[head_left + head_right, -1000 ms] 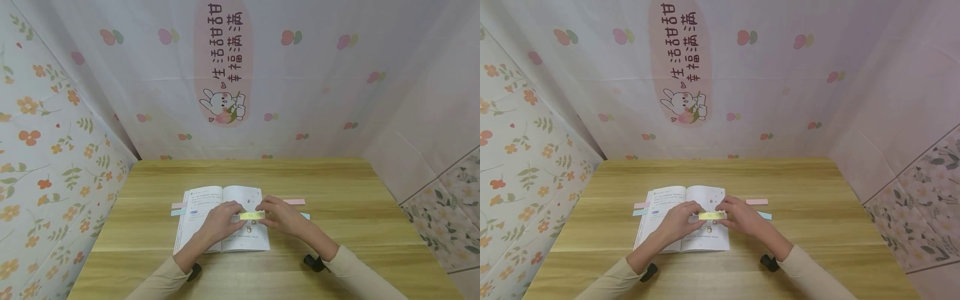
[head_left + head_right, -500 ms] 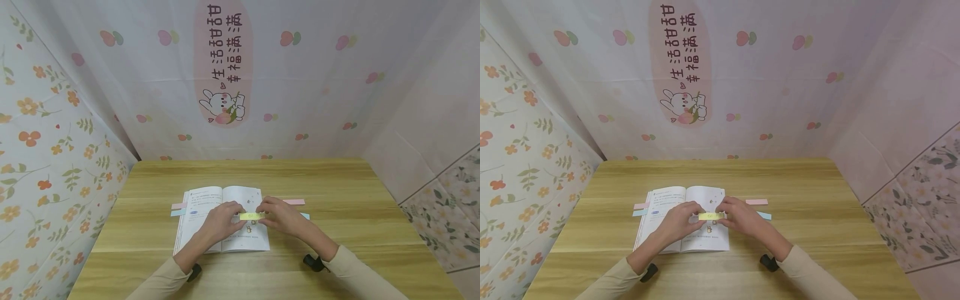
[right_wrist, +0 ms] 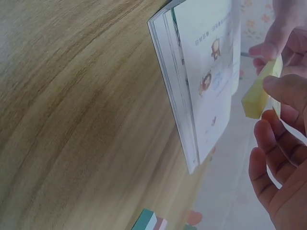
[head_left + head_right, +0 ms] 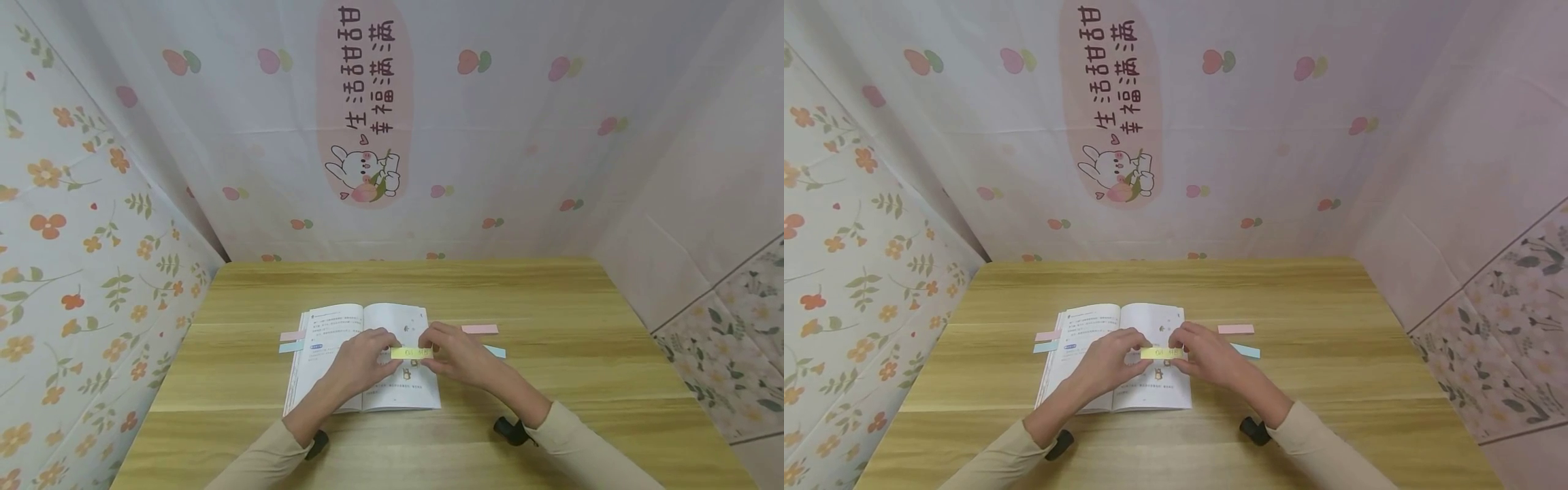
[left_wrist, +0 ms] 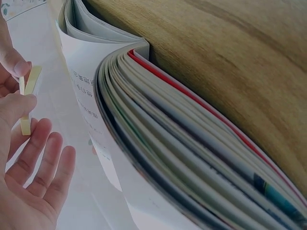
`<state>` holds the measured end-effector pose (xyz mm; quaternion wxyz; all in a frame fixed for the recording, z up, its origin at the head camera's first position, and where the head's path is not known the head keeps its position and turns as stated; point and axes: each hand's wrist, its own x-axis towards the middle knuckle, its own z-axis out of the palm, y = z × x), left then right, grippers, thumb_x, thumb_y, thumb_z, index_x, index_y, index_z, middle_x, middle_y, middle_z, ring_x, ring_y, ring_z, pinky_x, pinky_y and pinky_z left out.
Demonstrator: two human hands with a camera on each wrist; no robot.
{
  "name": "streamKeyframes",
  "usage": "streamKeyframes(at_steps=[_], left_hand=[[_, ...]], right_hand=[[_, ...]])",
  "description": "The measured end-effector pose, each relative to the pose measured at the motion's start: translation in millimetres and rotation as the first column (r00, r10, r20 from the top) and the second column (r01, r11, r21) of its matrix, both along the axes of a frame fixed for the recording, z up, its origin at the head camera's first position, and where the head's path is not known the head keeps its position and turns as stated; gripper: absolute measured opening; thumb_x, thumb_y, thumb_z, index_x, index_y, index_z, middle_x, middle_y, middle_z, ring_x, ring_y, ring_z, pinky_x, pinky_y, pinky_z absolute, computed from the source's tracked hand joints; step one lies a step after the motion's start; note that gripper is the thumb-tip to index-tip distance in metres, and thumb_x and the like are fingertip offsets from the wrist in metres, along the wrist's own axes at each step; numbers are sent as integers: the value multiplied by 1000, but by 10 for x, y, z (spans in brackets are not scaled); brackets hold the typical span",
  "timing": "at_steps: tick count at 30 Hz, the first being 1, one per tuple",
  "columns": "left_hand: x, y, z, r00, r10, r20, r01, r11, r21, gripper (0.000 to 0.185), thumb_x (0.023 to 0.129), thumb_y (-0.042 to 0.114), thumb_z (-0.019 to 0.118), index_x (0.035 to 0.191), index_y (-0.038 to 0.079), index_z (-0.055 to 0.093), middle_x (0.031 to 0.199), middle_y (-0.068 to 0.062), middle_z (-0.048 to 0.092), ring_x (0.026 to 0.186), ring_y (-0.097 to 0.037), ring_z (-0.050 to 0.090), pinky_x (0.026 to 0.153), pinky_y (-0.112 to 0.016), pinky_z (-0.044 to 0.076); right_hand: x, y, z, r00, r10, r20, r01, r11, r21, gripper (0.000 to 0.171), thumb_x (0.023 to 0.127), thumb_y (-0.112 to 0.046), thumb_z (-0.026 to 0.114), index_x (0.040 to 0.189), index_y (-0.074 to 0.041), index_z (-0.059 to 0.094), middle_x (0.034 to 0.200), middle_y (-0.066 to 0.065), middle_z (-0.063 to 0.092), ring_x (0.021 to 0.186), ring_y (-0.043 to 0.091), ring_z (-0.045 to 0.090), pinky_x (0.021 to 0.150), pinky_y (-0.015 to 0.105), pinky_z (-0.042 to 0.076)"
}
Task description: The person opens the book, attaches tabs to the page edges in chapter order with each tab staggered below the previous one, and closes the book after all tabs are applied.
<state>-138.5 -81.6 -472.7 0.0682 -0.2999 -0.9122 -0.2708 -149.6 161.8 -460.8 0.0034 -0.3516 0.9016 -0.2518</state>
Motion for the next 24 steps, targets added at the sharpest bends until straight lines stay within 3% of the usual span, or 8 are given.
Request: streamKeyframes(at_steps=[12, 21, 24], left_hand=[[-13, -17, -9, 1000, -9, -28, 9, 1000, -11, 19, 86, 22, 84, 100, 18, 72, 93, 9, 66, 80, -7, 58, 69, -25, 53], [-13, -24, -3, 999, -6, -47, 5, 1000, -21, 19, 85, 22, 84, 99, 18, 72, 92, 7, 66, 79, -8, 59, 66, -26, 52], [-11, -26, -10, 999, -2, -40, 1, 1000, -24, 19, 86, 22, 84, 100, 18, 72, 93, 7, 67, 80, -9, 60, 67, -25, 52]], right_hand=[[-13, 5, 1, 995, 18, 95, -14, 999, -47, 19, 89, -11, 80, 97, -19, 64, 89, -13, 58, 78, 13, 58, 68, 26, 52], [-22, 16, -4, 970, 49, 240, -18, 991, -129, 6, 97, -13, 71, 94, -18, 68, 83, -12, 60, 72, 9, 56, 60, 27, 51], [-18, 25, -5, 960, 51, 277, -11, 989, -145, 4, 99, -16, 68, 96, -18, 67, 84, -12, 60, 74, 10, 57, 62, 28, 52]])
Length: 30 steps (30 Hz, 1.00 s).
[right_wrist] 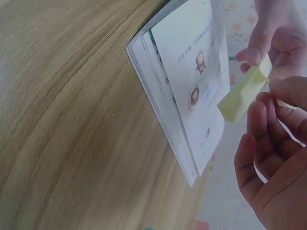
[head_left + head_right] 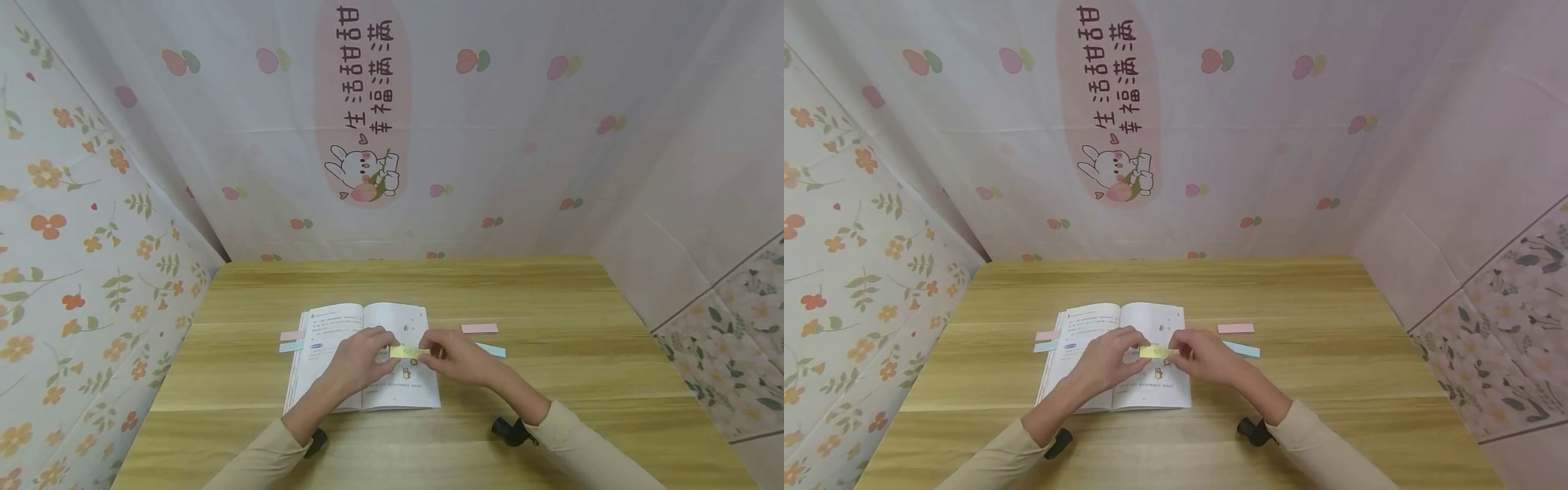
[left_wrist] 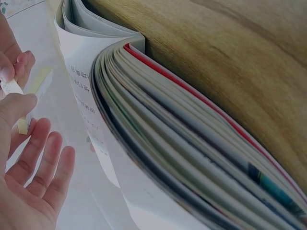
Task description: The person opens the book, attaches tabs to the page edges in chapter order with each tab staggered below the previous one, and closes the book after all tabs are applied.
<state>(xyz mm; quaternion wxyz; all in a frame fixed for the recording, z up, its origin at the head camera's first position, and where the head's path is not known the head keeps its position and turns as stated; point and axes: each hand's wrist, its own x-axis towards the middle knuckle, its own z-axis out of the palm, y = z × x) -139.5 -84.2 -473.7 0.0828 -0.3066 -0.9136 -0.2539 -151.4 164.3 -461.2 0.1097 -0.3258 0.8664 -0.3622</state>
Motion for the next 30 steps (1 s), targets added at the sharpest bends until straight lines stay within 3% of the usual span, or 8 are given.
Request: streamKeyframes(at_steps=[5, 11, 22, 30], left_hand=[[4, -5, -14, 1000, 5, -2, -5, 1000, -3, 19, 85, 23, 84, 100, 19, 72, 94, 8, 67, 80, -8, 60, 67, -24, 52], [5, -7, -11, 1000, -1, -8, 1, 1000, -2, 18, 85, 24, 84, 97, 19, 71, 91, 9, 67, 78, -7, 58, 64, -24, 51], [-5, 14, 21, 1000, 23, -13, -23, 999, -28, 18, 84, 25, 85, 90, 22, 68, 89, 8, 67, 73, -8, 54, 56, -24, 46], [-9, 47, 48, 999, 37, -12, -37, 999, -36, 18, 83, 25, 85, 87, 22, 68, 85, 10, 66, 69, -7, 51, 53, -23, 43]], right_hand=[[11, -2, -2, 999, 14, 32, -12, 999, -53, 5, 101, -20, 67, 98, -16, 67, 85, -11, 61, 77, 11, 57, 68, 30, 53], [32, -16, 7, 995, 4, 96, 10, 990, -143, 4, 100, -17, 67, 97, -16, 67, 82, -6, 59, 73, 14, 54, 63, 28, 48], [44, -42, 8, 964, -10, 266, 87, 956, -279, 6, 99, -11, 67, 94, -8, 66, 82, 5, 62, 71, 19, 56, 60, 25, 45], [77, -72, 68, 952, -12, 306, 116, 939, -323, 8, 99, -11, 67, 93, -6, 65, 83, 7, 61, 72, 19, 55, 61, 25, 46]])
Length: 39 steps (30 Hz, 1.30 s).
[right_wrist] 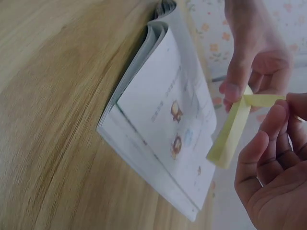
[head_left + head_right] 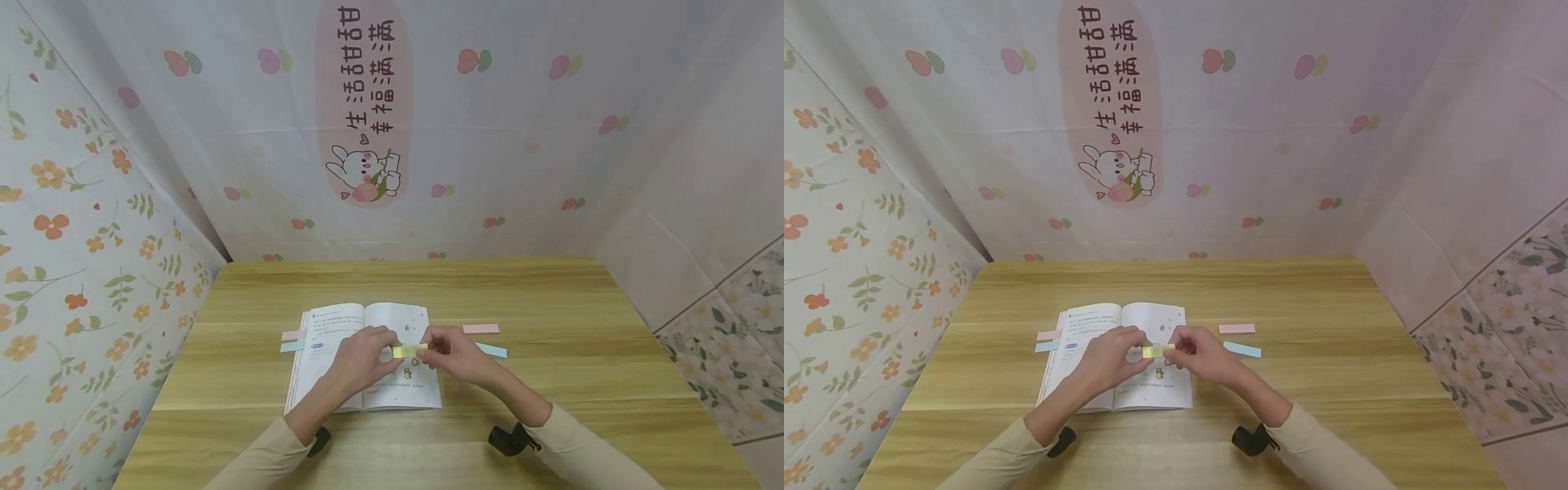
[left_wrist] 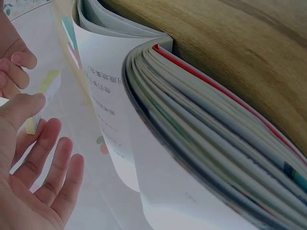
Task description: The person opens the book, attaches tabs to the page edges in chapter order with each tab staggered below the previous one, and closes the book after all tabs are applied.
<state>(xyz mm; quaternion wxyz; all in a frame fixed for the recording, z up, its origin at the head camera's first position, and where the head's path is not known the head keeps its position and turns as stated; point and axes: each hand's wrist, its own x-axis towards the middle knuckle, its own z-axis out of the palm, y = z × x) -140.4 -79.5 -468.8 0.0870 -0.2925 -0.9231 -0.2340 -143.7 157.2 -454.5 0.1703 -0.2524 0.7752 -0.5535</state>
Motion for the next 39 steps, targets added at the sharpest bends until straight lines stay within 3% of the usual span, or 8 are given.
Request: streamKeyframes(at_steps=[9, 16, 21, 26, 30, 33, 39], left_hand=[[-2, 22, 30, 999, 8, 35, -8, 1000, -17, 17, 84, 26, 85, 87, 21, 69, 84, 8, 66, 67, -8, 50, 53, -23, 43], [-10, 26, 41, 999, 21, 46, -20, 999, -25, 16, 84, 26, 84, 87, 22, 69, 85, 7, 68, 67, -8, 50, 53, -23, 43], [-5, 29, 46, 999, 24, 38, -23, 1000, -19, 16, 84, 26, 85, 86, 22, 69, 85, 8, 67, 65, -8, 49, 51, -23, 42], [-4, 24, 47, 999, 23, 34, -23, 1000, -8, 16, 84, 26, 85, 86, 22, 70, 85, 7, 68, 65, -8, 49, 51, -24, 42], [-4, 8, 52, 998, 37, 50, -36, 999, -13, 16, 84, 26, 85, 90, 20, 71, 87, 5, 69, 67, -8, 51, 53, -24, 44], [3, -17, 50, 997, 55, 59, -54, 998, -21, 18, 83, 26, 85, 94, 17, 73, 89, 4, 69, 72, -9, 58, 56, -25, 47], [9, -49, 35, 996, 69, 52, -68, 998, -10, 20, 83, 27, 86, 97, 18, 74, 91, 5, 70, 81, -12, 65, 60, -27, 51]], right_hand=[[27, -20, 39, 1000, -7, 13, 7, 1000, -25, 10, 99, -12, 67, 92, -6, 64, 84, 8, 62, 74, 18, 55, 66, 31, 51], [26, 0, 46, 1000, -9, 26, 10, 999, -48, 9, 99, -11, 67, 94, -5, 65, 90, 23, 62, 76, 21, 57, 69, 32, 55], [25, 18, 39, 1000, -11, 21, 12, 999, -39, 8, 99, -11, 67, 94, -5, 64, 88, 16, 63, 77, 21, 57, 73, 37, 57], [26, 45, 37, 999, -2, 34, 4, 999, -48, 16, 100, -11, 65, 97, 4, 63, 92, 23, 63, 79, 21, 57, 75, 39, 57], [19, 79, 41, 999, -4, 40, 7, 997, -78, 15, 102, -11, 63, 97, 3, 62, 89, 15, 62, 78, 20, 57, 75, 40, 57], [1, 136, 65, 999, -22, 32, 25, 993, -117, 13, 102, -10, 62, 95, 1, 61, 85, 11, 59, 75, 20, 56, 71, 38, 55], [-82, 348, 69, 989, -144, 19, 145, 979, -140, 17, 102, -12, 63, 97, 4, 61, 83, 21, 58, 70, 32, 56, 64, 33, 53]])
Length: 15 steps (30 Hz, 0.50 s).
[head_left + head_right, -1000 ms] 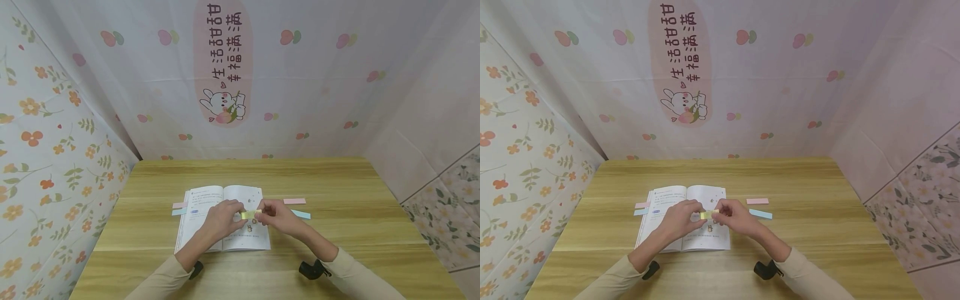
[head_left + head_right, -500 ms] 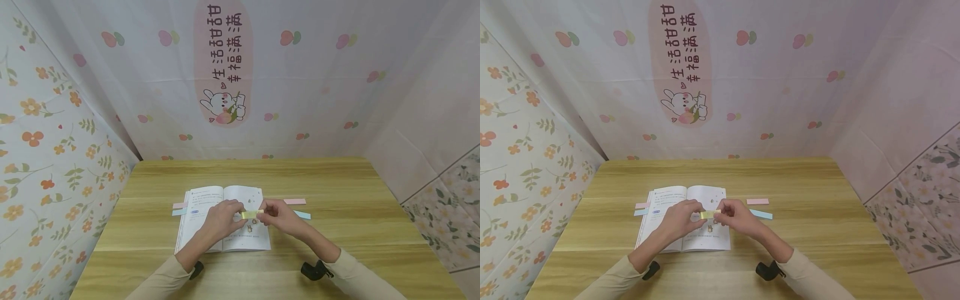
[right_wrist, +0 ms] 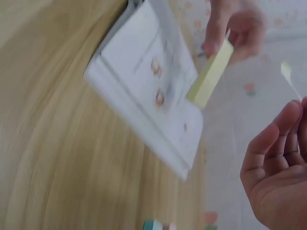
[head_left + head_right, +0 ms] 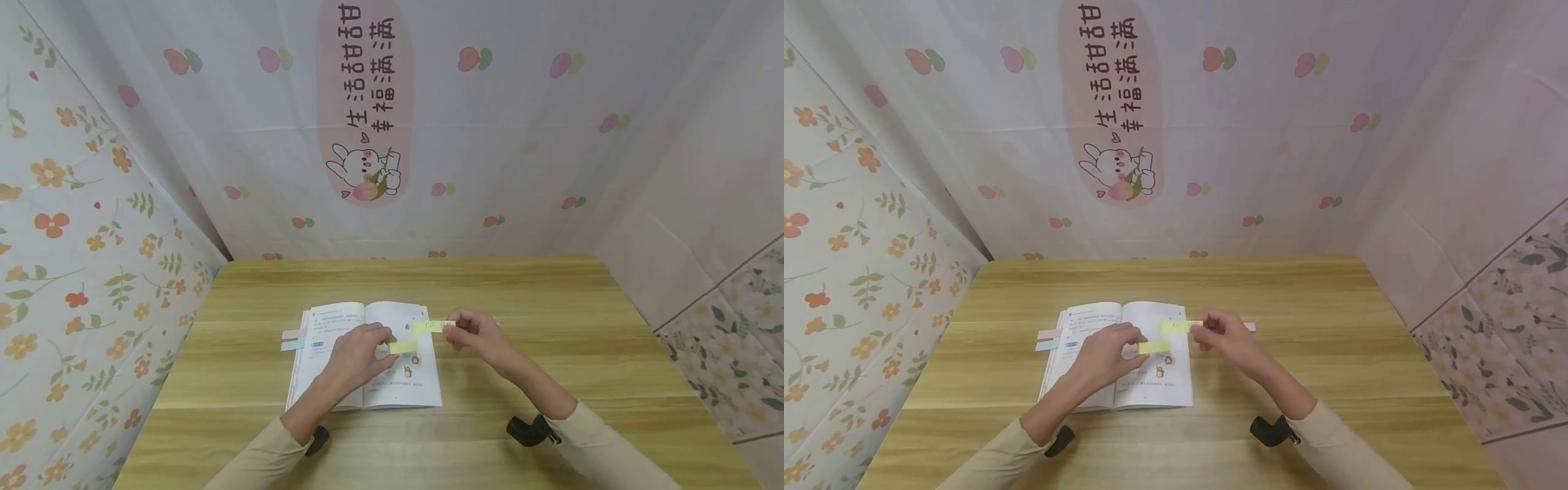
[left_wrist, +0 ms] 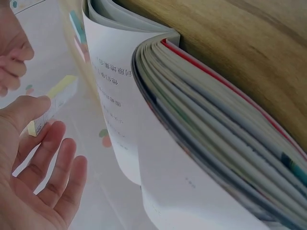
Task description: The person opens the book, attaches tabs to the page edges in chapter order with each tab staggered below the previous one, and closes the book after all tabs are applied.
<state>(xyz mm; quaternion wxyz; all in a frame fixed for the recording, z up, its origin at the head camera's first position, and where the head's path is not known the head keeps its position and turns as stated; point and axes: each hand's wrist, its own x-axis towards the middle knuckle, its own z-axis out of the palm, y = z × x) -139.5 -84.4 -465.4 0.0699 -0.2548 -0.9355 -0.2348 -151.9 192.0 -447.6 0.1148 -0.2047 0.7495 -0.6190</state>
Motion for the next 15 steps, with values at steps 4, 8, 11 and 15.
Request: streamKeyframes(at_steps=[4, 8, 11, 15], left_hand=[[-7, 9, -3, 1000, 1, 5, -1, 1000, 7, 19, 84, 26, 85, 98, 20, 74, 91, 6, 70, 82, -11, 64, 61, -27, 50], [-4, 18, -12, 1000, -4, 24, 3, 1000, 4, 16, 84, 25, 84, 97, 22, 74, 91, 6, 69, 82, -10, 63, 62, -26, 50], [-4, 19, -17, 1000, -9, 27, 8, 1000, 4, 16, 84, 25, 84, 96, 22, 74, 91, 7, 69, 81, -10, 63, 61, -26, 50], [-6, 21, -18, 1000, -14, 25, 13, 1000, 6, 16, 84, 25, 84, 96, 21, 74, 90, 7, 69, 79, -10, 62, 59, -25, 49]], right_hand=[[-49, 153, -76, 997, -75, 27, 75, 997, 16, 21, 103, -14, 61, 97, 6, 58, 79, 22, 57, 69, 35, 53, 63, 34, 52], [-76, 291, -151, 988, -138, 67, 136, 990, 34, 22, 103, -12, 61, 97, 9, 58, 79, 19, 59, 67, 26, 52, 62, 35, 50], [-83, 381, -175, 978, -191, 81, 186, 980, 64, 24, 102, -12, 62, 103, 12, 58, 81, 18, 63, 68, 22, 54, 64, 34, 52], [-92, 472, -186, 968, -238, 85, 228, 968, 109, 26, 102, -15, 63, 101, 11, 57, 78, 13, 60, 71, 21, 55, 67, 36, 54]])
